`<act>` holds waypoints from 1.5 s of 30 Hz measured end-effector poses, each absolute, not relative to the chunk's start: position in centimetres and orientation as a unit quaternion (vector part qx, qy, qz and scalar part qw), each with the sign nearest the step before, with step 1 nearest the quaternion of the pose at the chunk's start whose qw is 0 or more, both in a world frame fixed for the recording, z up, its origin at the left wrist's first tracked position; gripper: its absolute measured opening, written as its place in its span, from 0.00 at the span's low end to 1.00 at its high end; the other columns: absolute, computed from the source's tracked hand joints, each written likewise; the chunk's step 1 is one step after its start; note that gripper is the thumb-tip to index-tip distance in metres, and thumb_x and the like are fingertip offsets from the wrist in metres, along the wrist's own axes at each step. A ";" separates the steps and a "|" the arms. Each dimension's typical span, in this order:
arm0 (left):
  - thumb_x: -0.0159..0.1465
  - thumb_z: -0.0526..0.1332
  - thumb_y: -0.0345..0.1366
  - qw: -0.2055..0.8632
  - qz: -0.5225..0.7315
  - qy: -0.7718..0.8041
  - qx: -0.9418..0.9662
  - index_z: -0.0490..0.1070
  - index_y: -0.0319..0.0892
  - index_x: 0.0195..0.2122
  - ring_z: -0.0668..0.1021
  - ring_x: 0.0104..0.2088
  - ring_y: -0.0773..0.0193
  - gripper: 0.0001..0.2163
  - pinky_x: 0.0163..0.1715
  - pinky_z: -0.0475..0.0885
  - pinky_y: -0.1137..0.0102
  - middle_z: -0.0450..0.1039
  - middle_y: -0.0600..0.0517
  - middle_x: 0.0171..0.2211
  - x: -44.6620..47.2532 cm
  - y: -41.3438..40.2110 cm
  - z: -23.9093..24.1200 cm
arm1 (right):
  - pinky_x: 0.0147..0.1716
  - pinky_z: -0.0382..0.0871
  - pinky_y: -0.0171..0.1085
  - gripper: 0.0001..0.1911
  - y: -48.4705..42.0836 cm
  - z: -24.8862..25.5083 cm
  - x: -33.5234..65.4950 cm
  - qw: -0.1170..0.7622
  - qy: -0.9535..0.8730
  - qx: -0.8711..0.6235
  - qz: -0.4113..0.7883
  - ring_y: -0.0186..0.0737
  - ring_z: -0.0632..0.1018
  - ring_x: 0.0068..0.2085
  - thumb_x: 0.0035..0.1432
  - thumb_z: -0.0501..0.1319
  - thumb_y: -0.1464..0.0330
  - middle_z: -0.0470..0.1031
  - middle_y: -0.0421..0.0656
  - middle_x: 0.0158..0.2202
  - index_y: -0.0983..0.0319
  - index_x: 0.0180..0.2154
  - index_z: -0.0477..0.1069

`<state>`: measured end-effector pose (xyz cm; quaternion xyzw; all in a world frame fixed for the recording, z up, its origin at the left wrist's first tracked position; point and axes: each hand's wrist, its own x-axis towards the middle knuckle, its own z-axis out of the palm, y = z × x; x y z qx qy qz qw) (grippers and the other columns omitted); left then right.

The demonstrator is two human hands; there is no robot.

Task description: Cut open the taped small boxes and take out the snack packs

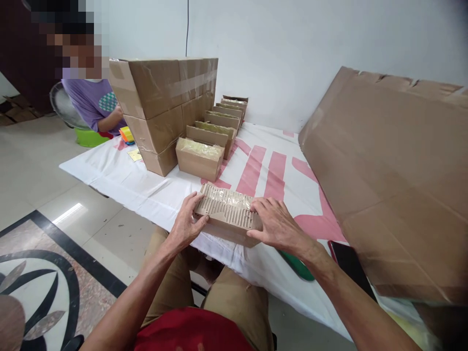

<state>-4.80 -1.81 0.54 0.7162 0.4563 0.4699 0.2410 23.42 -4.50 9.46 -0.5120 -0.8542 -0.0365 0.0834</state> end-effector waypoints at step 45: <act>0.59 0.62 0.29 0.212 0.223 0.303 0.902 0.80 0.44 0.37 0.83 0.36 0.58 0.09 0.40 0.75 0.67 0.83 0.52 0.35 2.6 9.2 11.1 | 0.49 0.76 0.43 0.22 1.0 10.8 25.0 0.183 -0.835 -0.518 0.035 0.47 0.84 0.50 0.67 0.51 0.75 0.85 0.46 0.51 0.59 0.52 0.80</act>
